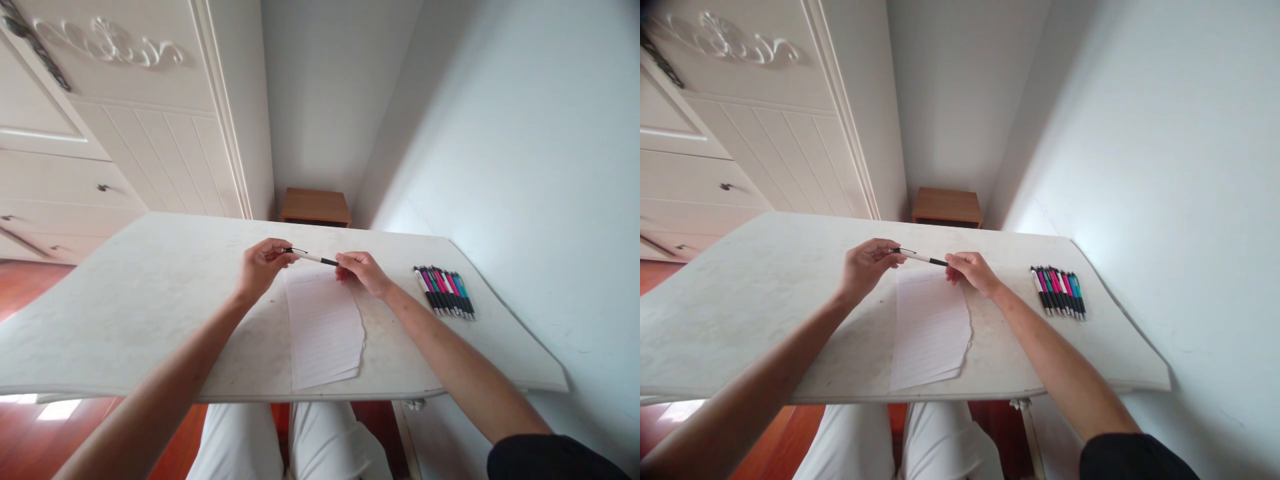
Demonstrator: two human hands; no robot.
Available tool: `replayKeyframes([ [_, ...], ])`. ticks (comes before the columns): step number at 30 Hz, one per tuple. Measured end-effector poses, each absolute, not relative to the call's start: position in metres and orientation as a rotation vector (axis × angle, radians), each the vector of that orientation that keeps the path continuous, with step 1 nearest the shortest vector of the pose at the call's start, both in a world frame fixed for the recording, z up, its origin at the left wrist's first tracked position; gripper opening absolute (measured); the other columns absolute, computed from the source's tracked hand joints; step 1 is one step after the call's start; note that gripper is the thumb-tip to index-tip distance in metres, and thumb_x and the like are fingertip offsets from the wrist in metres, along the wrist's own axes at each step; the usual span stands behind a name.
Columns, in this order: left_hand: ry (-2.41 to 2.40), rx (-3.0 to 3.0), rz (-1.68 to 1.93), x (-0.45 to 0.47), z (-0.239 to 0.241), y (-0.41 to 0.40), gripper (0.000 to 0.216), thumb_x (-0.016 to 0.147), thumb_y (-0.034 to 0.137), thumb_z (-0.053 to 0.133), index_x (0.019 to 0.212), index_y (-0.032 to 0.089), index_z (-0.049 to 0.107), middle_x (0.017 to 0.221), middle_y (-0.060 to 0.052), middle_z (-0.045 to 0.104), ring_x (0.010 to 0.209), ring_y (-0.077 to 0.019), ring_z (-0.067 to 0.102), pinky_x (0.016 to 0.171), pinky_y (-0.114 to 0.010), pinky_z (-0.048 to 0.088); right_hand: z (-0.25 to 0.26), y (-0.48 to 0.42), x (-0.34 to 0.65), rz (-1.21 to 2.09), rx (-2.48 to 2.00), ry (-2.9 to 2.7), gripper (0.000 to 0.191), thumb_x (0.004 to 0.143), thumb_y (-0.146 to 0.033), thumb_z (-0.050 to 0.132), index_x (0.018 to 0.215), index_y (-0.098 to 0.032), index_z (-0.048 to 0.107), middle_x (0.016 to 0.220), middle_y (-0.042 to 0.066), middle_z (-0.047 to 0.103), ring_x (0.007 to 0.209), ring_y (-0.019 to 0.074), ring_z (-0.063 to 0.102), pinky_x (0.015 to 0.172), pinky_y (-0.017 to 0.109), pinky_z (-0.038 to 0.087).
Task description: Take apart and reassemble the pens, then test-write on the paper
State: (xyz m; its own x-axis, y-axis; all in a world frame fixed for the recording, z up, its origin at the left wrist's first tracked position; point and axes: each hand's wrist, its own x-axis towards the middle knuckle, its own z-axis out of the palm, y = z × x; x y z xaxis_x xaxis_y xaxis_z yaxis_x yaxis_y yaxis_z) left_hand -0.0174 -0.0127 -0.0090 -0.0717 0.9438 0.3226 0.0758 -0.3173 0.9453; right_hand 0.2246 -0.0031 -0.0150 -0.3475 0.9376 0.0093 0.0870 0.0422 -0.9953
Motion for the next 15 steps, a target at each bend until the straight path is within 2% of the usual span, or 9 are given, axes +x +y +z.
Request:
replayKeyframes([
  [4,1.054,1.371,1.416,-0.018,-0.001,-0.014,0.039,0.064,0.039,0.084,0.089,0.012,0.07,0.066,-0.005,0.07,0.059,-0.016,0.064,0.06,-0.029,0.053,-0.009,-0.008,0.224,1.466,-0.974,-1.698,0.04,0.082,-0.053,0.067,0.078,-0.013,0.073,0.079,0.007,0.072,0.068,0.013,0.063,0.068,0.025,0.051],
  [8,0.979,1.383,1.3,-0.013,-0.003,-0.019,0.045,0.063,0.042,0.085,0.091,0.011,0.069,0.064,-0.004,0.069,0.057,-0.016,0.064,0.057,-0.03,0.053,-0.007,-0.013,0.22,1.518,-0.917,-1.704,0.036,0.081,-0.047,0.07,0.097,-0.015,0.074,0.089,0.007,0.073,0.075,0.0136,0.064,0.067,0.025,0.049],
  [11,0.94,1.392,1.222,-0.007,-0.007,-0.022,0.046,0.063,0.042,0.085,0.092,0.011,0.067,0.063,-0.003,0.069,0.056,-0.0165,0.064,0.056,-0.03,0.054,-0.007,-0.016,0.216,1.615,-0.864,-1.66,0.04,0.076,-0.038,0.077,0.108,-0.017,0.07,0.087,0.005,0.073,0.072,0.0131,0.064,0.066,0.026,0.05],
  [15,0.89,1.372,1.176,-0.002,-0.009,-0.025,0.052,0.065,0.044,0.083,0.1,0.011,0.063,0.069,-0.005,0.071,0.062,-0.0191,0.068,0.056,-0.029,0.054,-0.003,-0.02,0.214,1.739,-0.838,-1.632,0.048,0.072,-0.03,0.081,0.115,-0.017,0.064,0.082,0.003,0.071,0.066,0.0139,0.066,0.056,0.024,0.048],
])
